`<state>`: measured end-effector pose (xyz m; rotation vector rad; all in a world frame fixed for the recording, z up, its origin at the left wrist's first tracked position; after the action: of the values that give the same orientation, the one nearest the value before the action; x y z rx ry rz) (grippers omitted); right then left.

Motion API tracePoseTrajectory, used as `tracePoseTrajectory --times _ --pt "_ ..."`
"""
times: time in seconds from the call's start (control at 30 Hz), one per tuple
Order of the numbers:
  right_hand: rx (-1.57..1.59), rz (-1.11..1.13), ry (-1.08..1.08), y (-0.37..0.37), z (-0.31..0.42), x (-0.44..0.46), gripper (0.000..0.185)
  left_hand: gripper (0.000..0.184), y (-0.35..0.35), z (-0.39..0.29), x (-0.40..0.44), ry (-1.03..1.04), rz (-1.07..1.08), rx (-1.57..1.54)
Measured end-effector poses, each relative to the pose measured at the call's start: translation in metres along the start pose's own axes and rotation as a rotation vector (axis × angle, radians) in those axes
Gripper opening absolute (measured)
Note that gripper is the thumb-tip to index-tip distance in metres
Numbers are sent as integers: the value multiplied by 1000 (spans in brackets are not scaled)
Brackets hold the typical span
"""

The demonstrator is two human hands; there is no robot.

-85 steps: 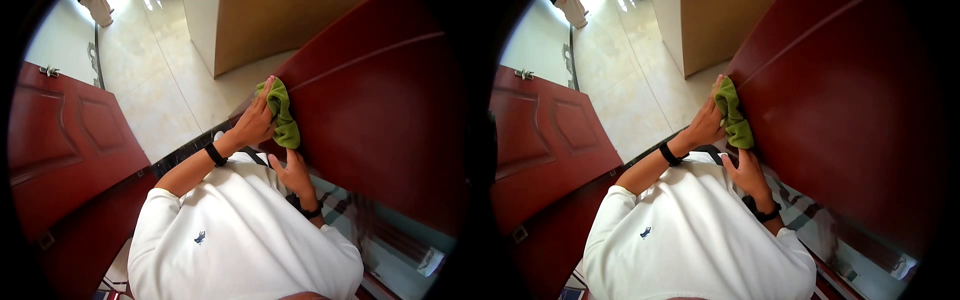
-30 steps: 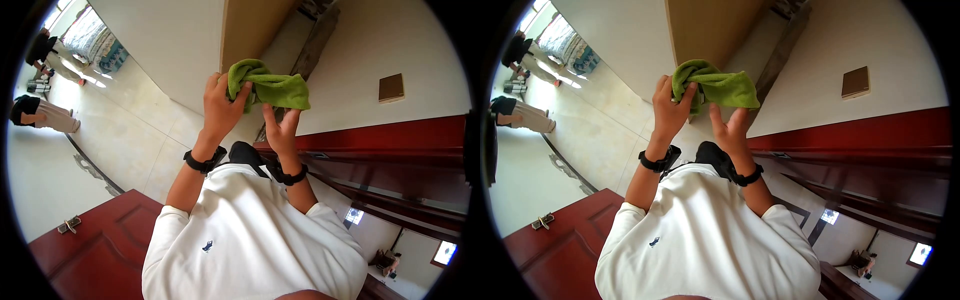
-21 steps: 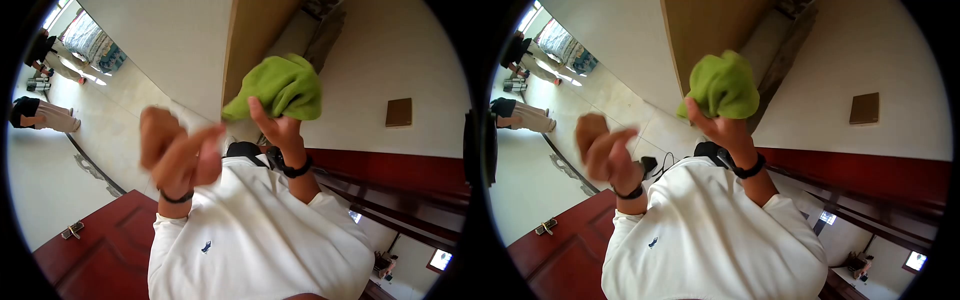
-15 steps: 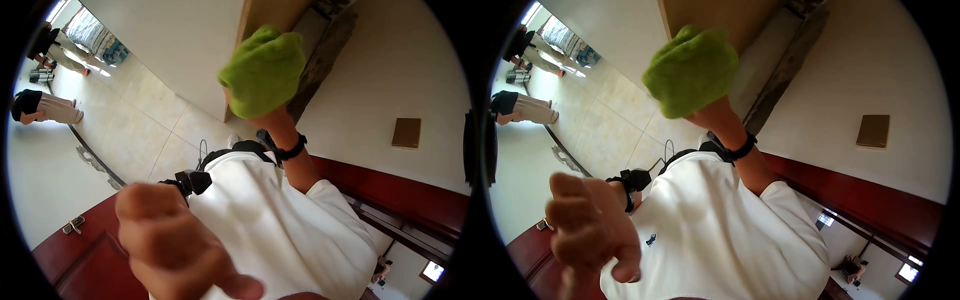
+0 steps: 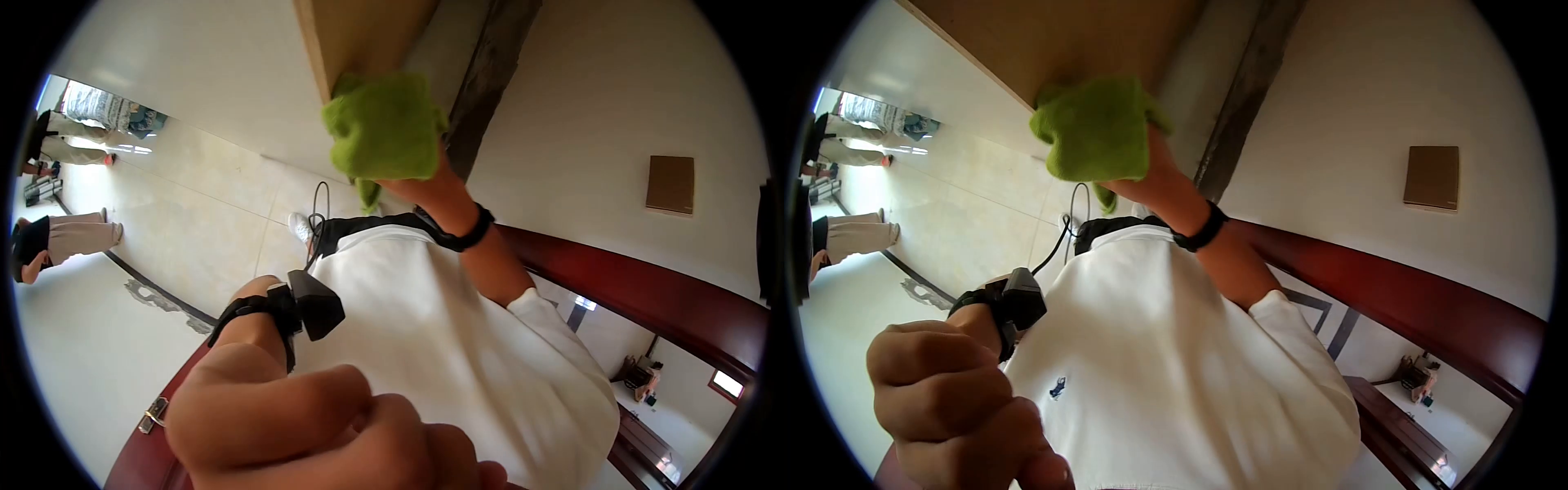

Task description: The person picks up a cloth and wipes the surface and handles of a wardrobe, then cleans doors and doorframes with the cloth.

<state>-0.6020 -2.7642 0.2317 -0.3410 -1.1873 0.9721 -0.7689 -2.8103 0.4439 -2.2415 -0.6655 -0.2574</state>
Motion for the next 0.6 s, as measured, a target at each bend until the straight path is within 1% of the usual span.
tracePoseTrajectory --times 0.03,0.07,0.1,0.13,0.17,0.2,0.23,0.27,0.3,0.33,0.37,0.4,0.43,0.47,0.53,0.57,0.6 --pt "-7 -7 -55 -13 10 10 42 19 -6 6 5 233 50 -102" --pt "-21 -7 -111 -21 20 13 43 19 -4 11 6 229 62 -112" --pt "30 46 -16 -19 17 15 41 10 -7 13 6 306 -27 -90" --pt "24 53 -12 -18 23 16 41 19 -11 14 6 381 -120 -69" --pt "146 -63 51 -21 28 18 37 19 -16 26 11 377 -121 -74" --pt "273 -182 113 -21 30 18 33 19 -20 33 10 579 -42 -95" --pt "282 -182 116 -16 31 16 33 19 -24 34 3 779 42 -115" --pt "556 -56 296 0 21 7 28 19 -29 25 -2 772 49 -116" --pt "824 70 474 16 16 -1 25 22 -32 23 5 394 56 -98" --pt "822 52 466 17 21 2 25 26 -37 29 4 31 58 -65" --pt "1352 -25 694 27 24 -4 27 23 -43 28 -2 -25 77 -15" --pt "1883 -119 913 39 33 -12 30 20 -41 43 -15 287 -204 -251" --pt "2169 -73 701 41 47 -6 37 20 -42 52 -26 298 -188 -268" --pt "2162 -83 700 45 53 -4 37 21 -47 58 -35 343 -189 -273" --pt "2533 26 691 53 74 4 39 24 -60 66 -47 441 -181 -284" --pt "2523 14 681 56 77 8 39 26 -67 68 -50 494 -182 -289" --pt "2376 -1 593 58 77 13 41 26 -74 69 -50 499 -180 -292"
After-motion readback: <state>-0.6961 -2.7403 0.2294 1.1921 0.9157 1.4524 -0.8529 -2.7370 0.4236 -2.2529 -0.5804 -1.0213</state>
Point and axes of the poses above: each hand's wrist, its own x-axis towards the middle knuckle, its own y-axis out of the palm, z = x × y, the point moved 6 cm from there along x, towards the middle knuckle, and after that the axes turned 12 degrees about -x, right-handed, at the moved point
